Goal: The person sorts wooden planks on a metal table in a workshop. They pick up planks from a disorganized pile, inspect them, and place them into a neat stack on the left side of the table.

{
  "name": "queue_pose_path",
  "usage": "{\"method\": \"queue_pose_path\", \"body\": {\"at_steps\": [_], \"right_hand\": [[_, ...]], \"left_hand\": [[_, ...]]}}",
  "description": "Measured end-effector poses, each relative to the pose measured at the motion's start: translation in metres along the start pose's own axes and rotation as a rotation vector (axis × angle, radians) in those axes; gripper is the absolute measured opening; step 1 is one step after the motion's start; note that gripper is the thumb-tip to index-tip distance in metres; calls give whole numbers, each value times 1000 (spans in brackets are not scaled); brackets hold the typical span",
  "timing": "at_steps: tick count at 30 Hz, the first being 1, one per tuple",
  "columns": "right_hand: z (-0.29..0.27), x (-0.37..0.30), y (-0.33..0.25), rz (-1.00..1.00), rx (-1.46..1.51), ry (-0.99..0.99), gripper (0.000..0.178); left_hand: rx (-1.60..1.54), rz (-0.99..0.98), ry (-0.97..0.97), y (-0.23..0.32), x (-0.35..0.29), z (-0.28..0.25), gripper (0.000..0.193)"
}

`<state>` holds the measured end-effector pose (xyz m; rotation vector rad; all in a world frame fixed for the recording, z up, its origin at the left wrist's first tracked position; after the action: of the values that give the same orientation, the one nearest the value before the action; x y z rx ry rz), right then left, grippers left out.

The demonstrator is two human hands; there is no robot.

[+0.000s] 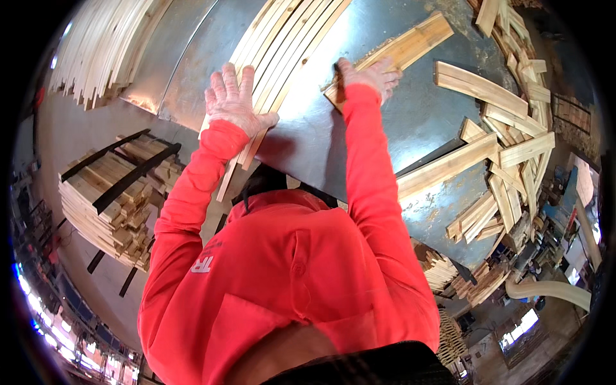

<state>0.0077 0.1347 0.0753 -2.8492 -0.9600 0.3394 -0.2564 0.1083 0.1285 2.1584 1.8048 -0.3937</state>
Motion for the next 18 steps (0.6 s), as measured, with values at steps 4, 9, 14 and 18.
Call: {"method": "queue_pose_path", "body": {"at_steps": [4, 9, 14, 18], "right_hand": [[-11, 13, 32, 141, 233, -195, 114], [25, -88, 51, -127, 884, -712, 119], [44, -133, 16, -605, 587, -806, 92], [45, -52, -10, -384, 929, -586, 70]], "left_hand": [[13, 40, 68, 2, 2, 1, 108], [-451, 6, 189, -44, 14, 6, 99], [-704, 145, -47, -87, 69, -16, 49], [-883, 64, -172, -77, 103, -38, 47]]}}
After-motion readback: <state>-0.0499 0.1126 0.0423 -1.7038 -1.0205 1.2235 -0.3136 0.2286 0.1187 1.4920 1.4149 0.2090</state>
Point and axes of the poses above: each hand's wrist, its own x-axis towards the middle knuckle, its own z-axis out of the palm, y = z × x, the point moved 3 cm from there along x, towards the middle knuckle, and after that the axes turned 1 degree about z, right-handed, at the moved point
